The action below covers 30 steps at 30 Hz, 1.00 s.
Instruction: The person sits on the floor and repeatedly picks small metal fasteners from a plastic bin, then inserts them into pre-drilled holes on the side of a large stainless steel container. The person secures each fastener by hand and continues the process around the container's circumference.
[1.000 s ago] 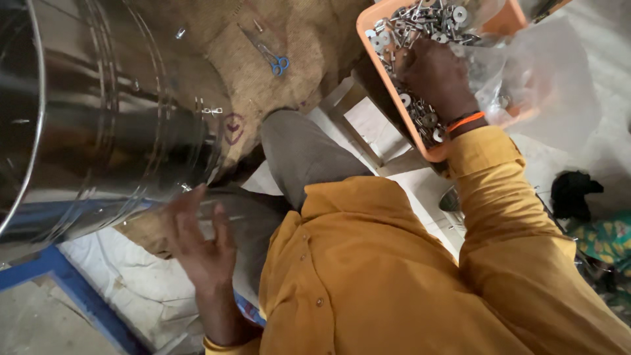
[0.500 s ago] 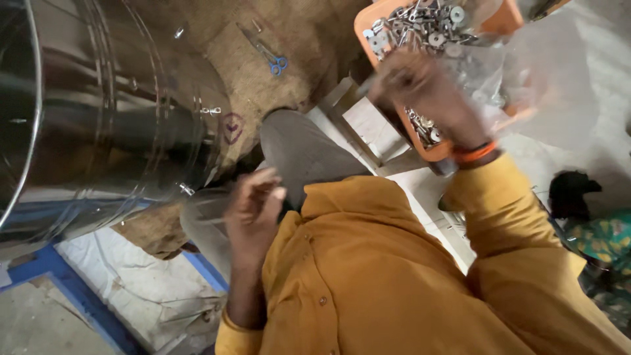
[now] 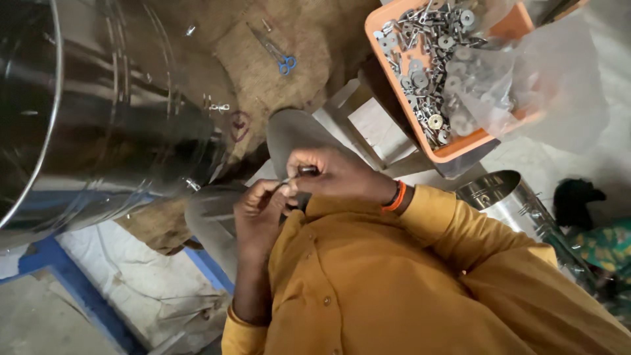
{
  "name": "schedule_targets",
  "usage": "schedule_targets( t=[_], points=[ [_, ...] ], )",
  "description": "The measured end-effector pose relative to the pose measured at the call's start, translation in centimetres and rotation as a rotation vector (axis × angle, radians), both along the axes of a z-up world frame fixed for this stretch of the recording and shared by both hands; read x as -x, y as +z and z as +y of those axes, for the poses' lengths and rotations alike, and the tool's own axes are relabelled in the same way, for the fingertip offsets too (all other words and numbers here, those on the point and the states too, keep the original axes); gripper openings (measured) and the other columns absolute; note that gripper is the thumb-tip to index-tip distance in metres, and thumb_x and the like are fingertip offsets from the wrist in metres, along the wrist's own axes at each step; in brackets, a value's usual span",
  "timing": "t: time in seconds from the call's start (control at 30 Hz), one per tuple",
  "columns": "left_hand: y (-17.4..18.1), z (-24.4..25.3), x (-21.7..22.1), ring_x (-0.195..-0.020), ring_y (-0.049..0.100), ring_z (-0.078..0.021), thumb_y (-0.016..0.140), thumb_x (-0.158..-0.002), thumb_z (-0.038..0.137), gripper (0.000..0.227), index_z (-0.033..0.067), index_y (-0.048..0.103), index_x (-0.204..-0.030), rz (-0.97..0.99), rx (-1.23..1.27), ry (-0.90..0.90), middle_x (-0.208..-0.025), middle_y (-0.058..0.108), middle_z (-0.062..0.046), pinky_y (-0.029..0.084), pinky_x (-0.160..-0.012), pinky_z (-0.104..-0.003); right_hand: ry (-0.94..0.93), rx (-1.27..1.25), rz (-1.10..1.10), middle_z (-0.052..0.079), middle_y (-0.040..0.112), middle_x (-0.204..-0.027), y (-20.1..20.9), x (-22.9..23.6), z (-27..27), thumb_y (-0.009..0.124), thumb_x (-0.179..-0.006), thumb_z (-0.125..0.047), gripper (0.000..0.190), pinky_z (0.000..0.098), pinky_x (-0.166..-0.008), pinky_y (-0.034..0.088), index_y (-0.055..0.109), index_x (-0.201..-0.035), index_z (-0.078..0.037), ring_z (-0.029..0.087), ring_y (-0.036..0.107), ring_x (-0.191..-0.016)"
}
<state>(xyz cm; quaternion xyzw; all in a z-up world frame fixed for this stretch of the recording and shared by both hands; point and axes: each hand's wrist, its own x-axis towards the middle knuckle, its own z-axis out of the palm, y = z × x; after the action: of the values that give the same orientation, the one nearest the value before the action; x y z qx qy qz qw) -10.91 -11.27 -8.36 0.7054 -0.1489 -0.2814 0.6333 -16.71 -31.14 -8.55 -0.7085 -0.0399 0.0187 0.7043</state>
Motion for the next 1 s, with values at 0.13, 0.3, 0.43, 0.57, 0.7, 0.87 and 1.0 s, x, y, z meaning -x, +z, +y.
schedule_targets(
  t=[0.13,0.3,0.43,0.57,0.7,0.87,1.0],
  points=[
    [-0.3,-0.2,-0.3,-0.076,0.072,-0.0112,0.067,-0.099,0.009,0.014,-0.0027,0.073,-0.105,0.071,0.073,0.078,-0.088,0.075,-0.008,0.06,-0.064,-0.025,0.0,-0.163,0.143,0.002,0.059,-0.106,-1.7,-0.1,-1.0,0.068,-0.099,-0.014,0.032,0.028,-0.083,0.049,0.056,-0.128,-0.009,0.009,0.056,-0.099],
    [-1.4,0.6,-1.0,-0.076,0.074,-0.0131,0.067,-0.1,0.01,0.018,-0.0048,0.073,-0.109,0.109,0.154,0.127,-0.092,0.077,-0.012,0.059,-0.064,-0.025,-0.001,-0.354,0.217,0.016,0.064,-0.137,-1.7,0.6,-1.9,0.051,-0.102,0.006,0.05,0.0411,-0.108,0.057,0.048,-0.151,-0.003,0.026,0.066,-0.127],
    [-2.0,0.7,-0.9,-0.075,0.073,-0.0128,0.066,-0.101,0.01,0.018,-0.0048,0.074,-0.106,0.117,0.191,0.189,-0.091,0.077,-0.011,0.058,-0.063,-0.025,0.0,-0.273,0.288,0.014,0.066,-0.132,-1.4,0.9,-1.6,0.052,-0.099,0.003,0.059,0.0333,-0.088,0.062,0.037,-0.155,-0.009,0.021,0.07,-0.117],
    [-2.2,0.7,-1.1,-0.074,0.073,-0.012,0.066,-0.102,0.012,0.018,-0.0041,0.074,-0.104,0.098,0.189,0.195,-0.089,0.076,-0.01,0.057,-0.061,-0.024,-0.018,-0.119,0.28,0.011,0.074,-0.108,-1.5,0.6,-1.3,0.061,-0.098,-0.002,0.061,0.0276,-0.071,0.061,0.037,-0.154,-0.007,0.017,0.074,-0.096],
    [-2.1,0.7,-1.4,-0.073,0.073,-0.0118,0.066,-0.102,0.013,0.019,-0.0037,0.074,-0.102,0.107,0.177,0.207,-0.088,0.077,-0.01,0.057,-0.06,-0.024,-0.086,-0.057,0.209,0.011,0.076,-0.099,-2.1,0.7,-0.9,0.073,-0.1,-0.005,0.03,0.0272,-0.067,0.062,0.058,-0.123,0.004,0.016,0.077,-0.084],
    [-2.0,0.4,-1.1,-0.074,0.072,-0.0091,0.066,-0.101,0.012,0.015,-0.0007,0.075,-0.103,0.021,0.094,0.196,-0.088,0.076,-0.006,0.057,-0.061,-0.023,-0.065,0.096,0.075,0.009,0.077,-0.096,-1.8,0.9,-0.6,0.07,-0.101,-0.006,0.021,0.0247,-0.07,0.062,0.07,-0.12,0.002,0.012,0.075,-0.081],
    [-1.8,0.1,-0.6,-0.078,0.072,-0.0075,0.067,-0.102,0.009,0.012,0.0003,0.075,-0.104,-0.055,0.097,0.181,-0.09,0.075,-0.003,0.057,-0.064,-0.022,-0.111,0.04,0.146,0.007,0.076,-0.097,-1.0,0.4,0.3,0.069,-0.097,-0.006,0.025,0.0225,-0.067,0.061,0.064,-0.121,0.001,0.009,0.074,-0.079]
  ],
)
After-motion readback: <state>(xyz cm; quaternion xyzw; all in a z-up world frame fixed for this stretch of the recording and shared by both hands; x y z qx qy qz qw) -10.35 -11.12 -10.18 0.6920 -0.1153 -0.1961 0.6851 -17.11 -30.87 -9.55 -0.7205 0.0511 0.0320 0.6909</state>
